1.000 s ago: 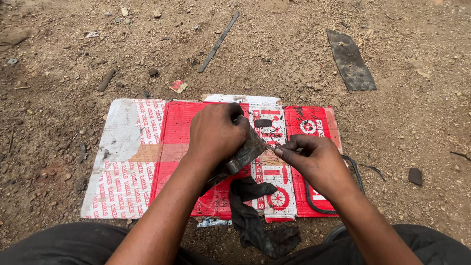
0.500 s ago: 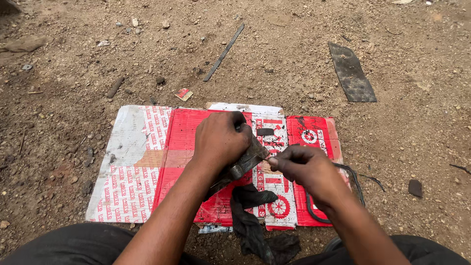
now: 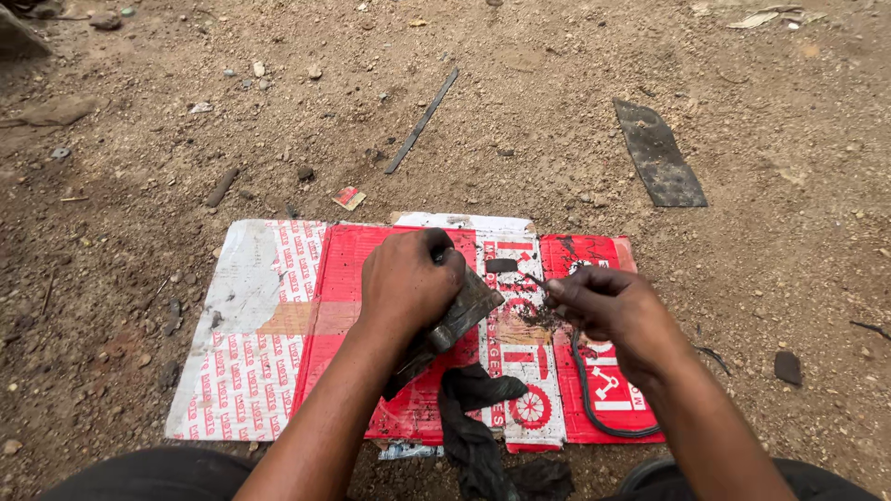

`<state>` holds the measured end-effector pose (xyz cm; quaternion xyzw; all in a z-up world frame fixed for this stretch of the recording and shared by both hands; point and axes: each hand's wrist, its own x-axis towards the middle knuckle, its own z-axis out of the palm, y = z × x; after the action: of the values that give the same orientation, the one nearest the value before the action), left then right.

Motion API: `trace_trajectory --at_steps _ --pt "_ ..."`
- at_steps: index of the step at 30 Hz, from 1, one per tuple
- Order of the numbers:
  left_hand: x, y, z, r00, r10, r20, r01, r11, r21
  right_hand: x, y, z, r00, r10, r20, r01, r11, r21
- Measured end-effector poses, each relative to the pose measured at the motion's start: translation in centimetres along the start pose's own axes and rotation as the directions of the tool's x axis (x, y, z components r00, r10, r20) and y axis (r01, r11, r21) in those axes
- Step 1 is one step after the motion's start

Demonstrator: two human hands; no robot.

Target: The person works on a metal mechanical component on a cardboard sheet, removing small parts, scraping debris, and reassembling bits by hand.

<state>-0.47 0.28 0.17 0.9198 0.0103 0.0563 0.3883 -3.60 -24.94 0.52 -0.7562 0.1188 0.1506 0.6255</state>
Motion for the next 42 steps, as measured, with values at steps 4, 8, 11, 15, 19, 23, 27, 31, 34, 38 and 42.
trace_trajectory --at_steps 4,8,11,15,19,23,27,31,34,38,42 --pt "0.5 0.4 0.0 1.000 0.000 -0.003 0.000 1.000 0.021 0.0 -0.1 1.0 0.984 -0.042 0.172 0.046 0.999 -0.017" --pt "0.0 0.8 -0.2 0.999 -0.029 -0.024 0.030 0.999 0.015 2.0 1.5 -0.1 0.969 0.061 -0.239 -0.128 0.953 -0.274" --pt "0.9 -0.3 -0.3 0.992 -0.121 -0.046 0.123 0.992 0.036 2.0 0.7 -3.6 0.948 -0.104 -0.302 0.095 0.995 -0.043" --pt "2.2 -1.8 0.8 0.935 -0.338 -0.111 0.337 0.941 -0.024 2.2 -0.3 -4.6 0.901 -0.322 -0.290 0.293 0.946 -0.141" --pt "3.6 -5.5 1.8 0.915 -0.401 -0.053 0.382 0.899 -0.213 1.9 0.9 -2.2 0.930 -0.335 -0.152 0.279 0.911 -0.305" --pt "3.8 -7.0 1.6 0.921 -0.330 0.209 0.389 0.734 -0.557 1.0 0.8 0.6 0.927 -0.372 -0.037 0.345 0.888 -0.304" --pt "3.9 -4.9 0.7 0.887 -0.191 0.420 0.395 0.783 -0.480 -0.7 -0.4 1.7 0.808 -0.581 0.098 0.519 0.621 -0.587" --pt "2.9 -3.4 2.0 0.939 -0.056 0.339 0.217 0.860 -0.461 -1.6 -0.1 2.9 0.671 -0.715 0.196 0.582 0.344 -0.737" --pt "2.8 -2.8 2.2 0.972 -0.063 0.228 0.134 0.942 -0.309 -1.9 0.1 4.1 0.578 -0.758 0.302 0.564 0.103 -0.820" --pt "1.8 -1.4 2.0 0.975 -0.107 0.192 0.127 0.987 -0.097 -1.5 0.1 4.7 0.490 -0.811 0.319 0.490 -0.047 -0.871" --pt "0.5 0.0 1.5 0.994 -0.026 0.105 0.022 0.999 0.043 -0.2 1.0 3.3 0.524 -0.811 0.262 0.399 -0.038 -0.916"
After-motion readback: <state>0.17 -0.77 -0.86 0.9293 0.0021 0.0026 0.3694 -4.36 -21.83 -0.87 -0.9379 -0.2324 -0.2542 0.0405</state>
